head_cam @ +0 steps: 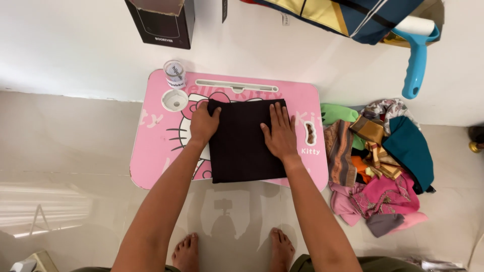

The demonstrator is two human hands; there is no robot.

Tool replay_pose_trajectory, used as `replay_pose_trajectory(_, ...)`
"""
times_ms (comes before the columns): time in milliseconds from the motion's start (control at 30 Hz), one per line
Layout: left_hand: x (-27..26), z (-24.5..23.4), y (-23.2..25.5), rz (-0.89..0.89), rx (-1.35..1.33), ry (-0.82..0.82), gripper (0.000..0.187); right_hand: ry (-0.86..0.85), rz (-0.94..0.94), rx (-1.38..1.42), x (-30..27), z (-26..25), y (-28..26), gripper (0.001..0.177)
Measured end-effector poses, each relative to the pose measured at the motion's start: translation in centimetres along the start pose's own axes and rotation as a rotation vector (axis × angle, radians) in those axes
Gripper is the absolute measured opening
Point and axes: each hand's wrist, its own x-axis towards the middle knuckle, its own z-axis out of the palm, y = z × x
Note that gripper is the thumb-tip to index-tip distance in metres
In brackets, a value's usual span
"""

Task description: Folding a black cloth and using a lint roller to clean it on a small table

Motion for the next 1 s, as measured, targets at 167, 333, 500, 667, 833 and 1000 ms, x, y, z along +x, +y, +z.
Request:
replay_pose_trajectory(167,0.8,0.3,-1.1,0.055,0.202,0.076,0.054,-0.017,0.077,-0.056,2.9,1.9,3.6,0.072)
replay_pose_trajectory(333,-4.8,-0.9,2.1,0.321,0.23,0.356,0.06,-0.034,0.161,-0.061,0.4,0.0,2.6,0.078)
replay_pose_trajectory(500,-11.4,1.3,-2.4,0.741,0.598,-0.16,0.077,0.0,0.102,-0.085,-4.4,0.6,3.2,0.07)
replay_pose_trajectory(667,-12.8,-1.0,-2.2,0.428,0.309,0.116,0.059,-0.05,0.134,-0.062,-3.5,2.3,5.2,0.073)
replay_pose_trajectory(833,-14.6,0.8,-4.4,0.126,0.29,0.267,0.048,0.02,0.113,-0.138,-3.2,0.8,0.9,0.08)
replay_pose_trajectory(1000,-15.8,-0.3,-2.1,-0.045,0.019,0.01,0.061,-0.115,-0.226,-0.011,-1.5,1.5,-5.8,0.066)
